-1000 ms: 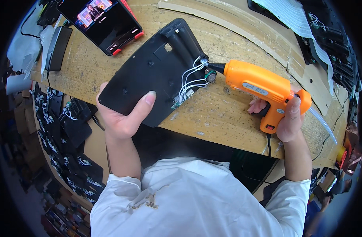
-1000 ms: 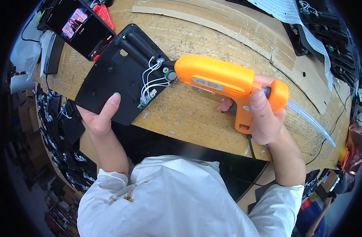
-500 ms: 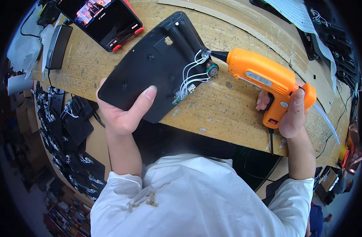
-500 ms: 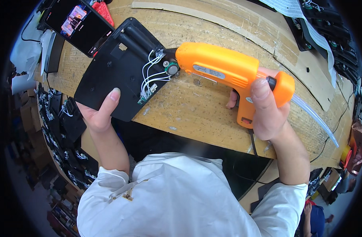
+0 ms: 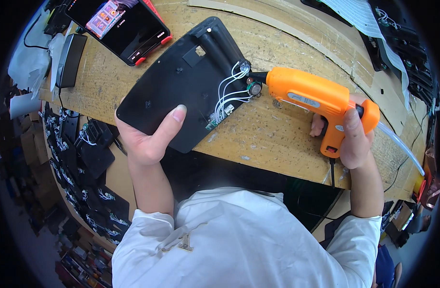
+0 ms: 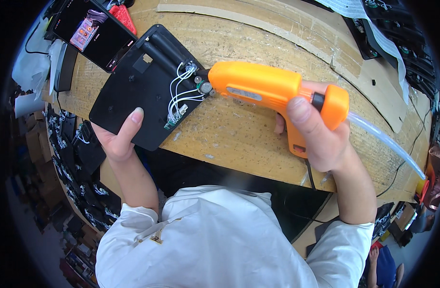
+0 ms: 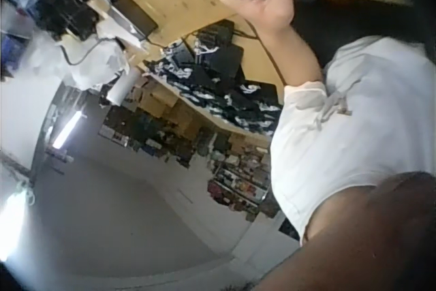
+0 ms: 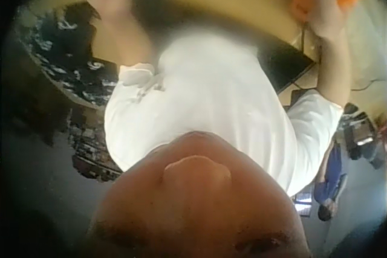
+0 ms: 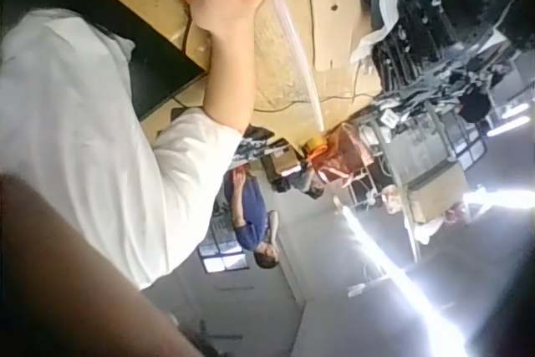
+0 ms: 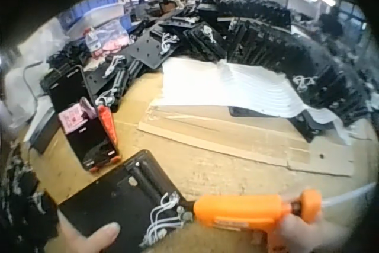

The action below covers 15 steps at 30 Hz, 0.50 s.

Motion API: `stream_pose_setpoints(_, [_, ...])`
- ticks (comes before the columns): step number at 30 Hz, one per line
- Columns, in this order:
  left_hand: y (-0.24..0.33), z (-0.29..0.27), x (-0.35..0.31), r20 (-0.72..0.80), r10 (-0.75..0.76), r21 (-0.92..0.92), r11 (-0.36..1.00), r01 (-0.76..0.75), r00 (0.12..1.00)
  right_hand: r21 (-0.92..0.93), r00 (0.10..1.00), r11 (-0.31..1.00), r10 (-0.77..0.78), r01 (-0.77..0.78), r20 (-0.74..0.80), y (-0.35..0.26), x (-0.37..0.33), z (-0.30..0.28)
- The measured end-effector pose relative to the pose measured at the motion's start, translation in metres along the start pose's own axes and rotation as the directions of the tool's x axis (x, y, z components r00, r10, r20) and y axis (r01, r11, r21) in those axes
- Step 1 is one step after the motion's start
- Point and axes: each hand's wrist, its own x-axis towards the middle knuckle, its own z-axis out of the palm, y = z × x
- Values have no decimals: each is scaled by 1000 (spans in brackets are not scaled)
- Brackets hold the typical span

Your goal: The person uses an orange hot glue gun to apply adhesive to the internal components of a black electronic device. They repeatedly pick up the device, apply glue to specific areas near the wires and circuit board, and place it back on the table.

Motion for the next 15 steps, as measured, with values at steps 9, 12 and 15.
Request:
stream_pose_setpoints(9, [-5, -1, 16, 40, -4, -115, 993, 8, 999, 47, 992, 991, -124, 124, -3, 21, 2, 0])
stream_pose_setpoints(12, [-6, 1, 14, 16, 13, -119, 993, -11, 1000, -21, 990, 990, -138, 138, -1, 19, 1, 1])
stream_pose_setpoints(15, [-7, 0, 14, 24, 34, -112, 993, -31, 999, 9, 989, 989, -147, 147, -16, 21, 0, 2])
